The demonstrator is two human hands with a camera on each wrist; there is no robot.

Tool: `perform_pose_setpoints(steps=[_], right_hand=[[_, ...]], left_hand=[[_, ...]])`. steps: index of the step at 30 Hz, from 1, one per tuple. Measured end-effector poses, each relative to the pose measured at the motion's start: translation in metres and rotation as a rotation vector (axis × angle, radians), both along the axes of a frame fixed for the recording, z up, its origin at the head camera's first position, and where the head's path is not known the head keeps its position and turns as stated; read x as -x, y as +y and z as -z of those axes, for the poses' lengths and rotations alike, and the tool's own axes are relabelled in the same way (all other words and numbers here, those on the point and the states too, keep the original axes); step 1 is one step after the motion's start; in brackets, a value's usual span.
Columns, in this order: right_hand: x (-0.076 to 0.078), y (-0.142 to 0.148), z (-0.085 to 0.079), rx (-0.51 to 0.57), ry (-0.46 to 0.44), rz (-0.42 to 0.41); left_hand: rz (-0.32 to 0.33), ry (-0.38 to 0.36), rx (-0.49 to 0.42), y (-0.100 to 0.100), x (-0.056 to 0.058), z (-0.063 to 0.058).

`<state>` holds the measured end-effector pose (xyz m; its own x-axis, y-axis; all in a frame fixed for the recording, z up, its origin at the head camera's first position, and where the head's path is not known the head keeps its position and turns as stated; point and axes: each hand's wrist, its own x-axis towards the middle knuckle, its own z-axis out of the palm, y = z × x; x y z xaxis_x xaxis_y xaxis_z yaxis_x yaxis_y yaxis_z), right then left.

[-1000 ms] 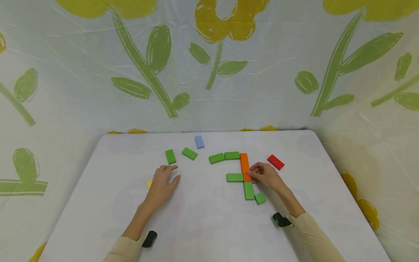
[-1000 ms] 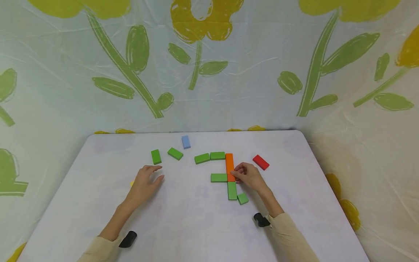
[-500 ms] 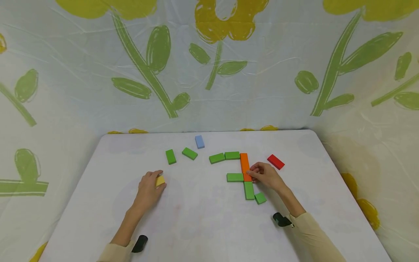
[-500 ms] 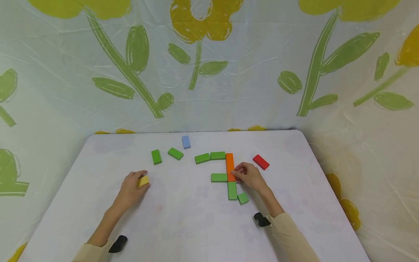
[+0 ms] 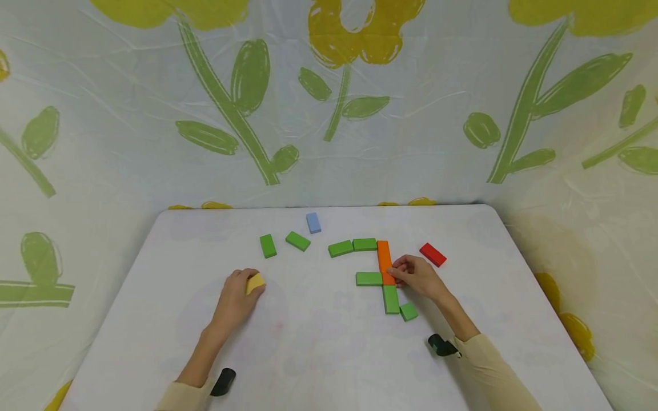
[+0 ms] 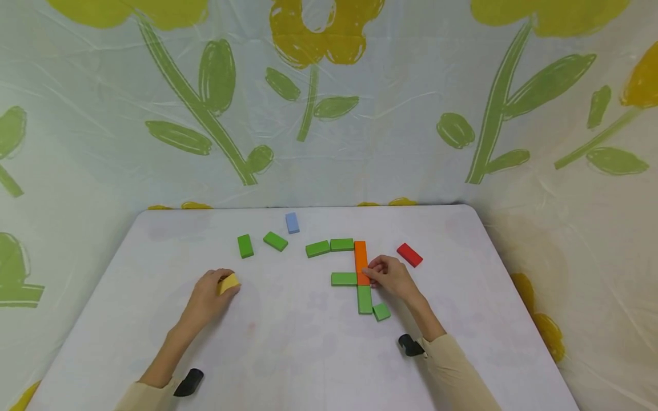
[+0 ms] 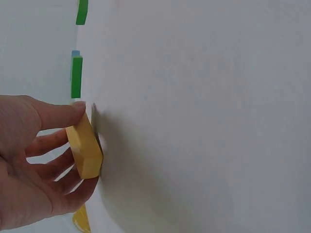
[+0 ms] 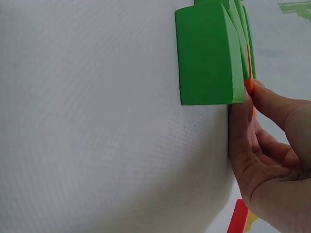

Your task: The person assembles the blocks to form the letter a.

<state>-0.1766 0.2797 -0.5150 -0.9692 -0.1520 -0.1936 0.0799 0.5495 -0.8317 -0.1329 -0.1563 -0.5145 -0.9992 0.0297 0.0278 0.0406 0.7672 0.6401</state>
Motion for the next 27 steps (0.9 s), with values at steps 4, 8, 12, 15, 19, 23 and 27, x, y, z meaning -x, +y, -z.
perform_pose_setpoints(steps=[4, 8, 12, 15, 19, 23, 27], right_hand=[[-0.001, -0.001, -0.001, 0.006, -0.002, 0.003], [-0.001, 0.0, -0.001, 0.012, -0.001, -0.002], [-0.001, 0.0, -0.001, 0.01, 0.002, -0.005], [0.0, 0.001, 0.0, 0.004, 0.003, -0.003], [0.001, 0.001, 0.002, -0.002, -0.002, 0.003], [0.001, 0.001, 0.003, -0.006, -0.002, 0.004], [0.001, 0.0, 0.002, -0.014, -0.003, 0.008]], left_hand=[[0.018, 0.004, -0.02, 0.008, 0.0, -0.002], [0.029, 0.012, -0.031, 0.019, 0.001, -0.003], [0.038, 0.002, -0.047, 0.032, 0.004, -0.002], [0.047, -0.006, -0.056, 0.042, 0.006, -0.001], [0.064, -0.002, -0.074, 0.055, 0.008, -0.001], [0.072, -0.006, -0.092, 0.069, 0.009, -0.002], [0.094, 0.006, -0.092, 0.082, 0.011, -0.002]])
